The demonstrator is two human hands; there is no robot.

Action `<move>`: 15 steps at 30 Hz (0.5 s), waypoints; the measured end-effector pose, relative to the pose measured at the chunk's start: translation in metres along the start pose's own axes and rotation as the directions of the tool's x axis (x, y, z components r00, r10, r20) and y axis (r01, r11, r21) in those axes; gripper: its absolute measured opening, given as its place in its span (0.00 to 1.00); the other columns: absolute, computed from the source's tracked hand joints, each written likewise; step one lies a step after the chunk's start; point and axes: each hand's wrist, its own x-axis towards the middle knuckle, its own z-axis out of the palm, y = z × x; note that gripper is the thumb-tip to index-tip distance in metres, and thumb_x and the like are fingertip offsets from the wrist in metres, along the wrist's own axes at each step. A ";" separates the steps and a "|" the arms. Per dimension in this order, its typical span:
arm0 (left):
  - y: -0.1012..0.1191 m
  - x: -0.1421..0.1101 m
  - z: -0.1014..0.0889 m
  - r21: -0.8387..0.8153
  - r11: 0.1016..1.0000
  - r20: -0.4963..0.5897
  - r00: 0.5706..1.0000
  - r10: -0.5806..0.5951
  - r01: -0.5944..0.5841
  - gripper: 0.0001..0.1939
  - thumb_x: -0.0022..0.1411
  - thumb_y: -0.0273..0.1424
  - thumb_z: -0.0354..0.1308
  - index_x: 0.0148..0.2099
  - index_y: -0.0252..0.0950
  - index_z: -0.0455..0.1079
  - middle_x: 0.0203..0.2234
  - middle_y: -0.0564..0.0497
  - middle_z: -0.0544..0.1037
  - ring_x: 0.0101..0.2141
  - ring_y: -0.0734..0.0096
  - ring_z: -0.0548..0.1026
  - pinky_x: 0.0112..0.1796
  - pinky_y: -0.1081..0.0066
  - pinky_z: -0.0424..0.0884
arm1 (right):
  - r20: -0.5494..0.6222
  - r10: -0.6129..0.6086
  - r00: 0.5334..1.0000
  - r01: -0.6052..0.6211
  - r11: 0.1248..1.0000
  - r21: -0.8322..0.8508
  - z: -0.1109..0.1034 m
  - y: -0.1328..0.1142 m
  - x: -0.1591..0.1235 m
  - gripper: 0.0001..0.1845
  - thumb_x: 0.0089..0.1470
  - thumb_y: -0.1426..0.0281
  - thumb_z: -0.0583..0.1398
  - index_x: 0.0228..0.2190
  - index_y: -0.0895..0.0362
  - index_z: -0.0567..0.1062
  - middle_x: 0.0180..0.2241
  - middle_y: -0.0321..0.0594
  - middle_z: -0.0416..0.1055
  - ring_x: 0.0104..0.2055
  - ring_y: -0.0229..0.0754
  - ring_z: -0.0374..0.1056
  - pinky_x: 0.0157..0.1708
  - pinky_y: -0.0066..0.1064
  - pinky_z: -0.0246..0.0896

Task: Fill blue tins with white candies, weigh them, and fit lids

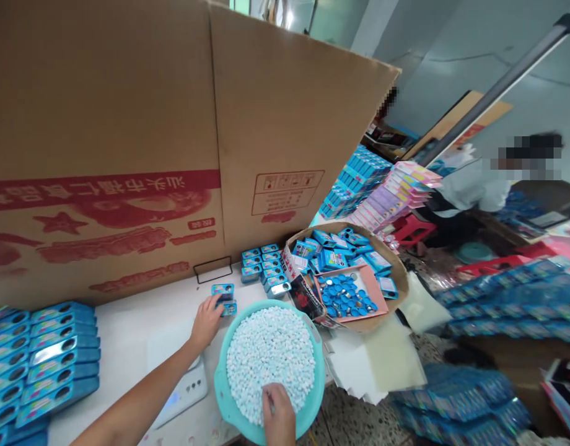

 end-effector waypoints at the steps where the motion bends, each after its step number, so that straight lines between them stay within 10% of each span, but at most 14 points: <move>1: 0.003 -0.002 0.003 -0.004 1.000 0.018 1.000 0.013 -0.013 0.13 0.55 0.19 0.50 0.37 0.40 0.69 0.50 0.44 0.70 0.52 0.56 0.65 0.49 0.55 0.63 | 0.031 -0.002 1.000 0.003 1.000 -0.007 -0.005 0.000 0.003 0.20 0.56 0.54 0.52 0.25 0.52 0.75 0.26 0.41 0.73 0.31 0.44 0.70 0.32 0.33 0.66; 6: 0.016 -0.015 -0.011 -0.060 0.998 0.135 0.991 -0.003 0.011 0.14 0.56 0.21 0.49 0.42 0.38 0.70 0.42 0.43 0.73 0.47 0.58 0.68 0.47 0.58 0.65 | 0.123 0.026 0.992 -0.019 0.998 -0.059 -0.030 0.006 0.013 0.18 0.55 0.57 0.51 0.27 0.54 0.74 0.29 0.43 0.73 0.34 0.44 0.69 0.38 0.35 0.65; 15: -0.001 -0.102 -0.103 -0.127 0.964 0.054 0.972 -0.230 0.235 0.19 0.59 0.30 0.52 0.54 0.41 0.62 0.46 0.47 0.72 0.47 0.61 0.67 0.49 0.60 0.65 | 0.185 0.064 0.981 -0.052 0.996 -0.071 -0.051 0.022 0.009 0.20 0.52 0.54 0.53 0.29 0.56 0.74 0.31 0.45 0.74 0.33 0.45 0.68 0.38 0.36 0.63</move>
